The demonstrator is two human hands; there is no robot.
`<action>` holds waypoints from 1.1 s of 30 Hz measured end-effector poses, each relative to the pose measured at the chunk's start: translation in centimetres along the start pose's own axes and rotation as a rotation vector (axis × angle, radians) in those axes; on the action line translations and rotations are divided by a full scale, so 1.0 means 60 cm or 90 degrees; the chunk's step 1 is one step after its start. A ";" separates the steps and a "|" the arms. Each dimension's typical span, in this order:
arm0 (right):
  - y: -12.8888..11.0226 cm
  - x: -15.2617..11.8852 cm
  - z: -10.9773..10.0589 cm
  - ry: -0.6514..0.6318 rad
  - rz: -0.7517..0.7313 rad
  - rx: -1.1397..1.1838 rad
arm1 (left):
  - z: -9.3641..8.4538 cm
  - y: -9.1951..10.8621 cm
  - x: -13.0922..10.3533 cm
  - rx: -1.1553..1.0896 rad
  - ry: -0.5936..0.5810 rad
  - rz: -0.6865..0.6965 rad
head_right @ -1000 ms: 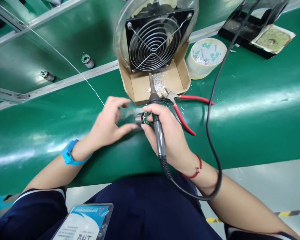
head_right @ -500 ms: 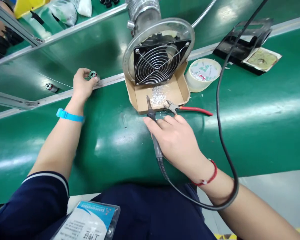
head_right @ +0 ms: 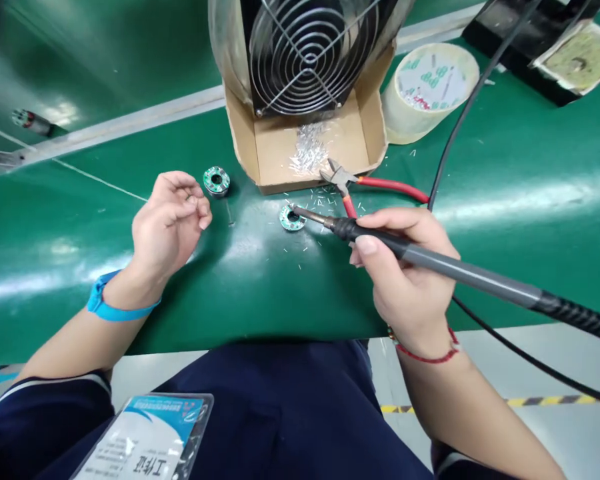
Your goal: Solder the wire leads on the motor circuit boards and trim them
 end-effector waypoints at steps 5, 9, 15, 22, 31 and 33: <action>-0.007 -0.007 -0.009 0.027 -0.046 -0.014 | 0.066 0.007 -0.025 0.145 -0.110 0.080; -0.007 -0.010 -0.009 0.035 -0.068 -0.017 | 0.114 0.022 -0.037 0.312 -0.196 0.195; -0.002 -0.011 -0.002 0.044 -0.062 -0.015 | 0.136 0.027 -0.037 0.345 -0.200 0.203; -0.009 -0.006 0.006 0.011 -0.052 -0.042 | 0.143 0.024 -0.042 0.340 -0.226 0.172; -0.016 -0.005 0.000 0.006 -0.051 -0.130 | 0.160 0.014 -0.025 0.383 -0.239 0.149; -0.021 -0.003 -0.001 -0.003 -0.047 -0.148 | 0.156 0.013 -0.021 0.377 -0.232 0.157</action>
Point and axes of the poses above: each hand's wrist, its own x-axis towards the middle knuckle, its own z-axis out of the palm, y = z × x, the point moved 7 cm from there along x, towards the middle knuckle, and after that the axes turned 1 degree about -z, right-handed, at the moved point
